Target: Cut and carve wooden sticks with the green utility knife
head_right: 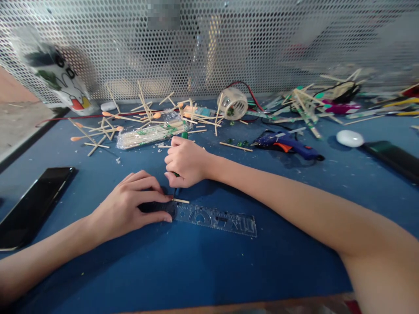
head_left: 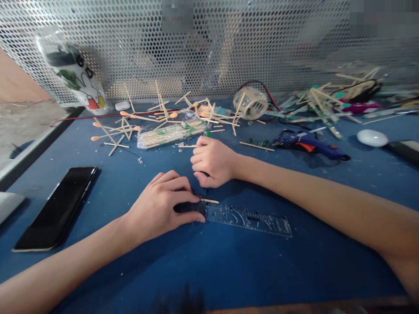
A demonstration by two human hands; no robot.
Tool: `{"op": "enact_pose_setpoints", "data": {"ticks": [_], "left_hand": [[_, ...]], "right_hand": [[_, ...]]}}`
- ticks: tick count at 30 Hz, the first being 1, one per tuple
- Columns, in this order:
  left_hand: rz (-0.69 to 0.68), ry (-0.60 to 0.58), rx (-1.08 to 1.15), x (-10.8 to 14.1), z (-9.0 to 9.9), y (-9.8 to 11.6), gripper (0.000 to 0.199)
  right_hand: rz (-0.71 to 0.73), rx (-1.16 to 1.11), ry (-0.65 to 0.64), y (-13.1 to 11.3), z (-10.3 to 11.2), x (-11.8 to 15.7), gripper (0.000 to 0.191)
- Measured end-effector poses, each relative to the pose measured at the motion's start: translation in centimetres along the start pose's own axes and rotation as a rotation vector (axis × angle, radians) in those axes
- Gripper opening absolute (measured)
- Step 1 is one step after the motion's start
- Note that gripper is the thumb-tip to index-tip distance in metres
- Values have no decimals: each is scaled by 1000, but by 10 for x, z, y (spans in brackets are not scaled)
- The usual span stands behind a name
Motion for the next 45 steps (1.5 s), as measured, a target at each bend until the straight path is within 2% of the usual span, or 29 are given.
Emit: {"op": "enact_pose_setpoints", "data": {"ticks": [8, 13, 18, 25, 34, 39, 45], "left_hand": [[-13, 6, -5, 0, -1, -1, 25], [3, -24, 7, -1, -1, 0, 22], [-15, -3, 17, -1, -2, -1, 25], [-8, -17, 17, -1, -2, -1, 24], [-16, -2, 16, 1, -2, -2, 24], [-16, -13, 16, 0, -3, -2, 25], [0, -8, 38, -1, -2, -3, 24]], "right_hand": [[-66, 26, 70, -4, 4, 6, 34], [-34, 50, 75, -3, 5, 6, 35], [-26, 41, 46, 0, 0, 5, 35], [28, 17, 124, -10, 5, 3, 34], [-33, 21, 14, -1, -3, 2, 37], [-64, 15, 43, -5, 0, 6, 37], [-61, 28, 46, 2, -1, 6, 37]]}}
Point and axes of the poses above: each hand's wrist, its own x-axis away from the middle knuckle, its own z-axis out of the back of the hand, y = z × x, the point moved 8 cm from there along -x, towards the middle knuckle, and after that the axes turned 5 degrees about -x, right-handed, at the moved point
